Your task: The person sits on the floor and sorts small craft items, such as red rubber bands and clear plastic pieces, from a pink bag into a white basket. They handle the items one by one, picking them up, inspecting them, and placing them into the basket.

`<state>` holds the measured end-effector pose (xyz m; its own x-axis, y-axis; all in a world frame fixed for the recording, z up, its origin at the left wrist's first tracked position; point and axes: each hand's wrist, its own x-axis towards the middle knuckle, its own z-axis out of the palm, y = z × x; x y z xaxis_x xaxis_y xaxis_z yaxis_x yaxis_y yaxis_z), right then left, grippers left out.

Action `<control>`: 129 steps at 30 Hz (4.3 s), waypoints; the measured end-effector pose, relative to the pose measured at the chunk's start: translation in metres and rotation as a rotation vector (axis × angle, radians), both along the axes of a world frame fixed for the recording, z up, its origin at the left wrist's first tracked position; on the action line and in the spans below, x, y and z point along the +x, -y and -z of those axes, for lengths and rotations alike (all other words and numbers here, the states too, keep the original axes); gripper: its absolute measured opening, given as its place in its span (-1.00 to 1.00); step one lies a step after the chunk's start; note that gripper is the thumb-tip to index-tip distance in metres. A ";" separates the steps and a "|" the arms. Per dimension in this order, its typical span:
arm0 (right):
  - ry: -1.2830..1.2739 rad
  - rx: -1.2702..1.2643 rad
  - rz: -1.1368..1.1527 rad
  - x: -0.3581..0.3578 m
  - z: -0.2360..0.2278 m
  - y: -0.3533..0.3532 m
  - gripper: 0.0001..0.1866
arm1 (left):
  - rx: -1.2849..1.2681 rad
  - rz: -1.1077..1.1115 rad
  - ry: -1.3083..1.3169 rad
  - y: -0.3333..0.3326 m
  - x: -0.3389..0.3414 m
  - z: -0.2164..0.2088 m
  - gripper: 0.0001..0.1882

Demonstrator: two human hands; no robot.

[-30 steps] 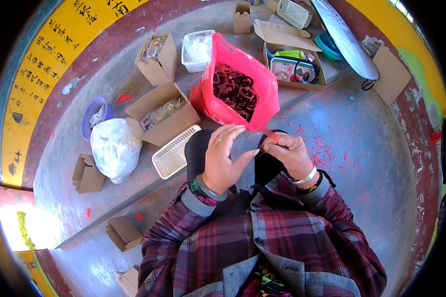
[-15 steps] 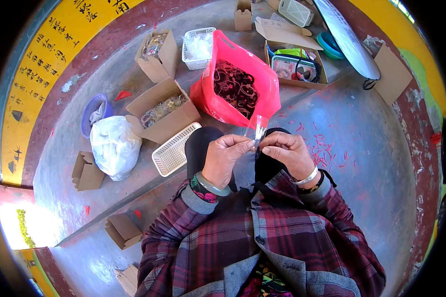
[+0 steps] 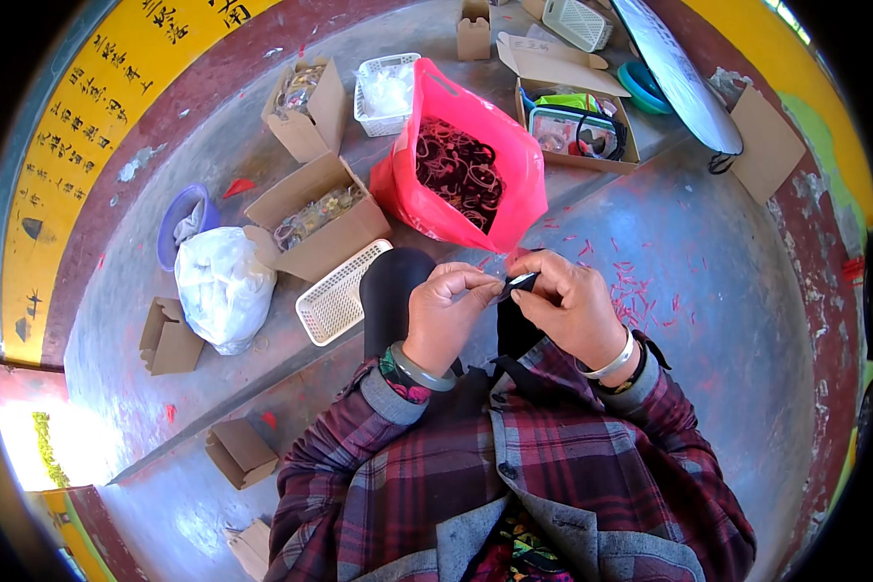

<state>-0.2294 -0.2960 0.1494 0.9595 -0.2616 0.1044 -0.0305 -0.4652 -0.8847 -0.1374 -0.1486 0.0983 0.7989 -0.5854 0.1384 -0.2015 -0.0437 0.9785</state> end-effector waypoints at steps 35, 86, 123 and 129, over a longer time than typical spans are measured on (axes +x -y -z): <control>0.073 -0.252 -0.165 0.006 0.035 0.012 -0.92 | 0.245 0.275 0.159 -0.004 -0.001 0.036 -0.79; 0.097 -0.576 -0.174 0.067 0.070 0.041 -0.87 | -0.137 0.299 -0.299 0.045 0.056 0.069 -0.56; -0.561 -0.782 -0.415 0.221 0.193 0.062 -0.78 | -0.171 -0.009 0.109 0.044 0.065 0.059 -0.78; -0.467 -0.895 -0.321 0.231 0.247 0.058 -0.80 | -0.151 -0.020 0.148 0.041 0.066 0.057 -0.78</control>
<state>0.0016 -0.3537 -0.0973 0.9646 0.0008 -0.2638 -0.0396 -0.9882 -0.1479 -0.0714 -0.1894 0.0413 0.7743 -0.5335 0.3403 -0.3442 0.0962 0.9340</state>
